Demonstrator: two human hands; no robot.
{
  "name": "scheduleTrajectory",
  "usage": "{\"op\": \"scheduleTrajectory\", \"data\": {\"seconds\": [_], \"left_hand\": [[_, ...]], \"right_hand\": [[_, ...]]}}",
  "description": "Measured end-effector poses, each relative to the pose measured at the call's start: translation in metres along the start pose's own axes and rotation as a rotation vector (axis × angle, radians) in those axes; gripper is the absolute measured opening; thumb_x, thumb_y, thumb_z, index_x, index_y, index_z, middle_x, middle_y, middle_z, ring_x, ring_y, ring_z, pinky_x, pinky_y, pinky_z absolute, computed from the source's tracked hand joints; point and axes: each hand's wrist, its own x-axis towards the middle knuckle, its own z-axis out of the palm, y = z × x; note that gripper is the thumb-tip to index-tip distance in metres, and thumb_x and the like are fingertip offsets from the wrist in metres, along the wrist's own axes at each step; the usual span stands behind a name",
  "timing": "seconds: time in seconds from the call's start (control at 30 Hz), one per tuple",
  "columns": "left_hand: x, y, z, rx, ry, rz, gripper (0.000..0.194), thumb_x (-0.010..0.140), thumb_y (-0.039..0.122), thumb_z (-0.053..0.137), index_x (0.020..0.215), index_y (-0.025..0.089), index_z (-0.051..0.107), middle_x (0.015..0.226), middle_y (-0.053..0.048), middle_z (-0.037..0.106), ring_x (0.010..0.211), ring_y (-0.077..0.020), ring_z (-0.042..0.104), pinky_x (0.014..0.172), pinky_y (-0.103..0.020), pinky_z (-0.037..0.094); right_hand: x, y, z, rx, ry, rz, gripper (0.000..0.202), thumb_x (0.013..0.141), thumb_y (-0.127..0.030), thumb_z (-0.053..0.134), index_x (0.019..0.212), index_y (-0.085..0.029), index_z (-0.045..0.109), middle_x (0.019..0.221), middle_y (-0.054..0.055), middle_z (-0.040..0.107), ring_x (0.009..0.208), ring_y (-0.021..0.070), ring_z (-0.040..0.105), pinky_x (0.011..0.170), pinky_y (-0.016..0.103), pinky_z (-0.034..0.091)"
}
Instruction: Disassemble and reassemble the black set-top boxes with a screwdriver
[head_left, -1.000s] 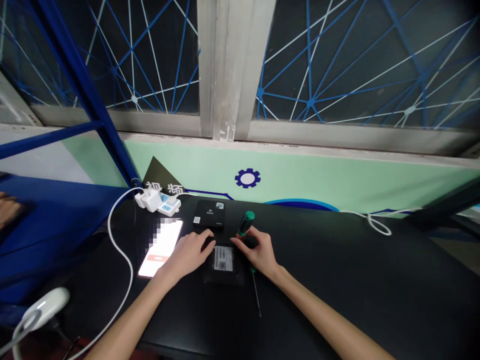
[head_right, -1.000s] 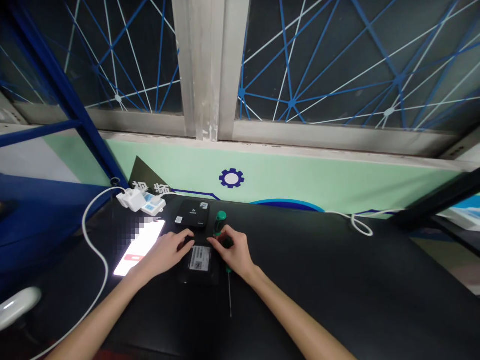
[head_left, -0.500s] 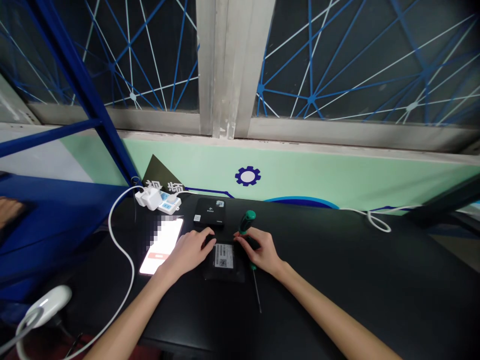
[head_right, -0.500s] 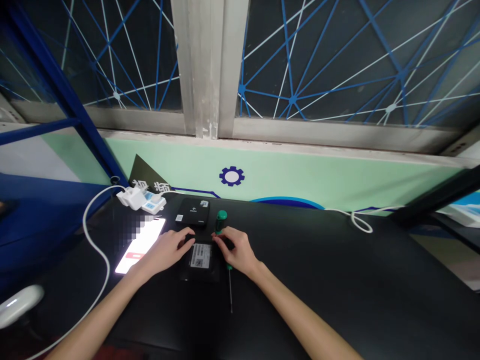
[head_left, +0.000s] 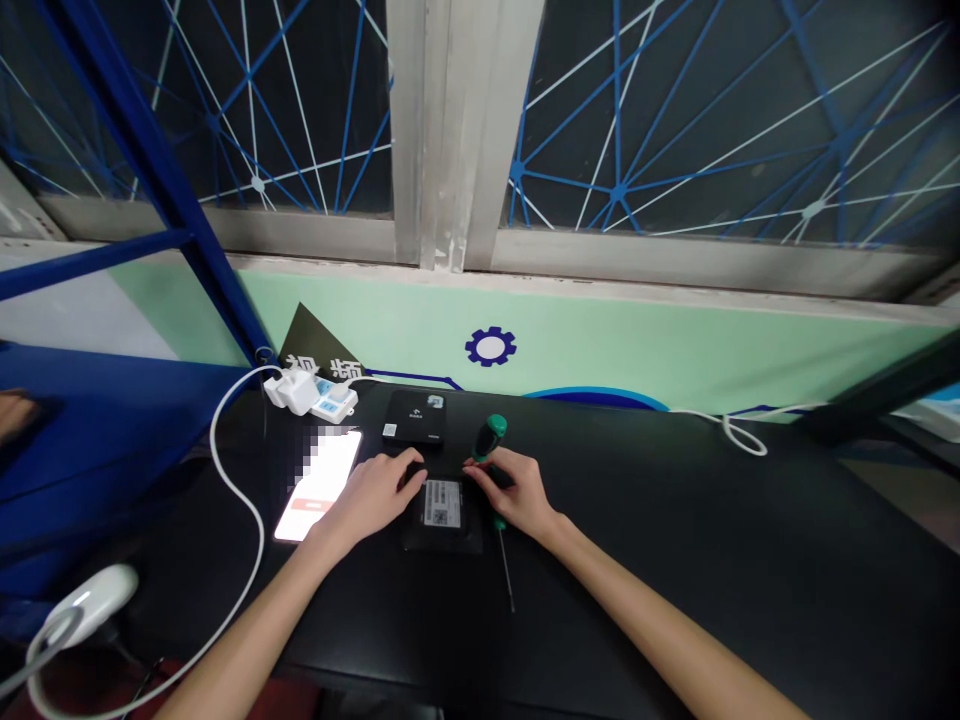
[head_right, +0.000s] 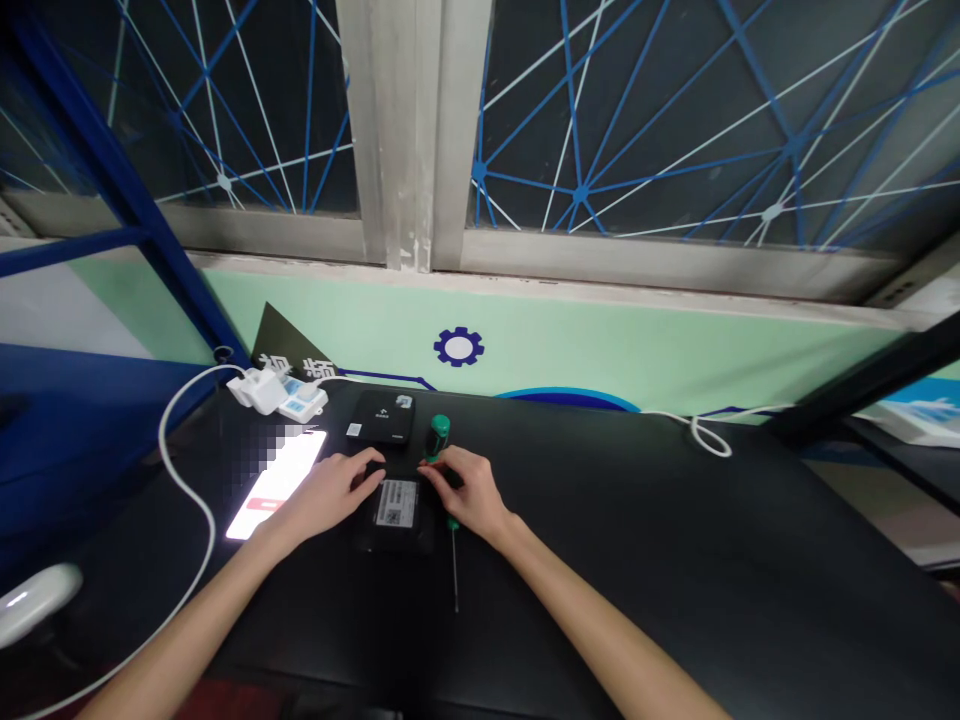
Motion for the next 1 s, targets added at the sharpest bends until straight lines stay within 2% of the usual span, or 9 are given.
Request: {"op": "scheduleTrajectory", "data": {"seconds": [0.2, 0.4, 1.0], "left_hand": [[0.0007, -0.0008, 0.0006, -0.014, -0.005, -0.003, 0.030, 0.100, 0.042, 0.041, 0.113, 0.026, 0.063, 0.068, 0.000, 0.065, 0.062, -0.0218, 0.067, 0.056, -0.026, 0.040], [0.0002, -0.0008, 0.0003, -0.019, 0.006, 0.008, 0.029, 0.100, 0.040, 0.042, 0.114, 0.026, 0.063, 0.067, 0.001, 0.064, 0.063, -0.0214, 0.066, 0.058, -0.026, 0.039], [-0.0007, 0.0004, -0.0003, -0.028, -0.003, -0.003, 0.032, 0.100, 0.043, 0.040, 0.115, 0.026, 0.063, 0.068, 0.000, 0.065, 0.064, -0.0231, 0.067, 0.058, -0.027, 0.040]], "right_hand": [[0.0020, -0.0046, 0.0000, -0.005, 0.001, 0.000, 0.016, 0.095, -0.029, 0.062, 0.083, -0.020, 0.068, 0.076, 0.006, 0.073, 0.065, 0.0184, 0.069, 0.062, 0.028, 0.054], [0.0003, -0.0081, -0.0025, 0.034, -0.034, -0.008, 0.012, 0.096, -0.021, 0.056, 0.095, -0.020, 0.068, 0.084, 0.006, 0.075, 0.073, 0.0186, 0.071, 0.070, 0.029, 0.055], [-0.0017, -0.0038, -0.0012, -0.006, -0.019, -0.034, 0.014, 0.097, -0.024, 0.056, 0.089, -0.020, 0.067, 0.081, 0.006, 0.074, 0.070, 0.0191, 0.071, 0.067, 0.029, 0.055]]}}
